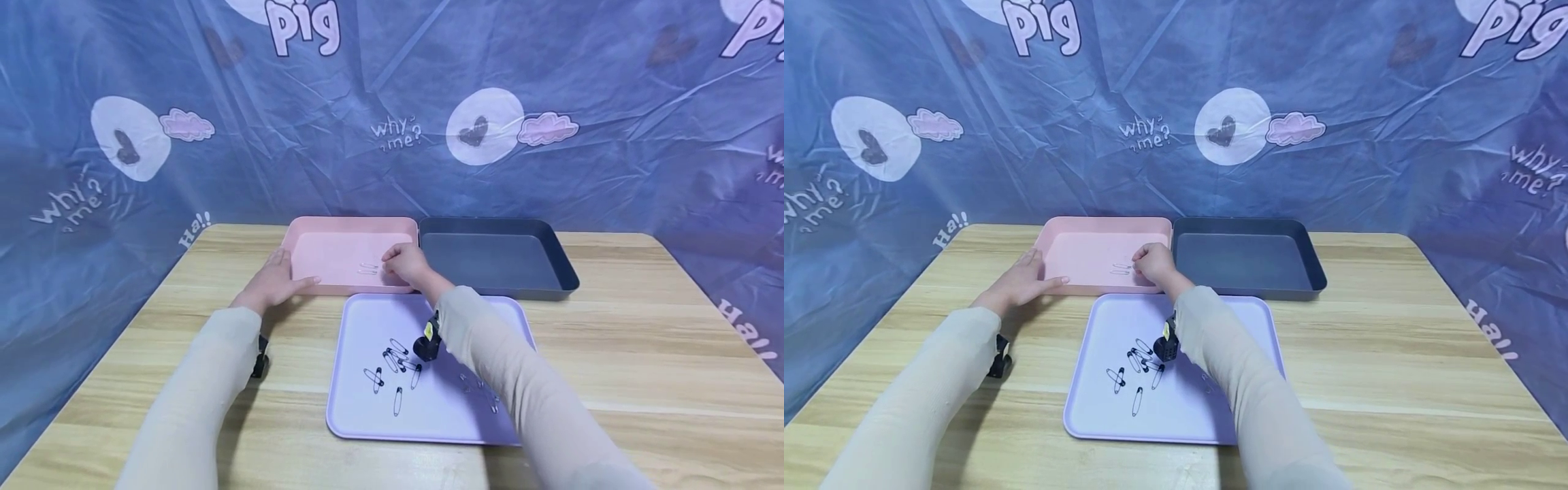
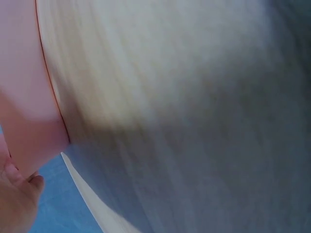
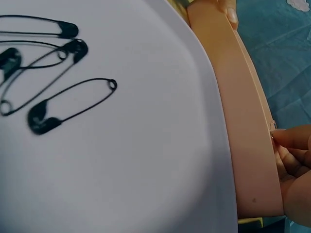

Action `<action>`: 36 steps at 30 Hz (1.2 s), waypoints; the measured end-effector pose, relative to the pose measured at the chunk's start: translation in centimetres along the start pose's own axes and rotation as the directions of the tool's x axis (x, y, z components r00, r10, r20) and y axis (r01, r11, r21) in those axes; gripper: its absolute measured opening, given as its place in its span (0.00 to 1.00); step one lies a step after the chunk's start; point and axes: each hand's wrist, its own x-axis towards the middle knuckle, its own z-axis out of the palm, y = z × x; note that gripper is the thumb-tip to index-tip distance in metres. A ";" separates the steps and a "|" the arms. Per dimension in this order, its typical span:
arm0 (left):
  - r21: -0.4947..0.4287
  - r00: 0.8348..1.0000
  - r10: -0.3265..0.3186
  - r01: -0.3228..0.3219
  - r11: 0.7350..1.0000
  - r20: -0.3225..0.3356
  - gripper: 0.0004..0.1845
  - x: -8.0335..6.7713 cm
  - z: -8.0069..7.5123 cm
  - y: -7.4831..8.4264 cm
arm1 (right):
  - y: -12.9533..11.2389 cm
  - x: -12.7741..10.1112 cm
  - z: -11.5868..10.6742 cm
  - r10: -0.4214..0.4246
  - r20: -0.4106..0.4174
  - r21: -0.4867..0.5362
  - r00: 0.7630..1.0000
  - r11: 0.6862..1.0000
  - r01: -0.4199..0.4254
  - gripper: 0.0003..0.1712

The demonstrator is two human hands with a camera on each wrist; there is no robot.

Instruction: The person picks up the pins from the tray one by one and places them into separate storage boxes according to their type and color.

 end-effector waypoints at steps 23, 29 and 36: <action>0.000 1.000 0.000 0.000 1.000 0.005 0.57 0.3 0.1 -0.1 | 10.4 13.0 5.6 -0.013 0.009 -0.069 1.000 0.998 0.013 0.07; -0.006 1.000 -0.007 0.007 1.000 0.015 0.57 0.3 0.0 0.1 | 12.0 15.0 6.5 -0.035 -0.031 -0.084 0.999 0.996 0.032 0.08; 0.001 1.000 -0.014 0.014 1.000 0.023 0.59 0.3 -0.1 -0.2 | 8.9 11.8 5.0 -0.035 0.027 -0.093 0.999 0.995 0.037 0.06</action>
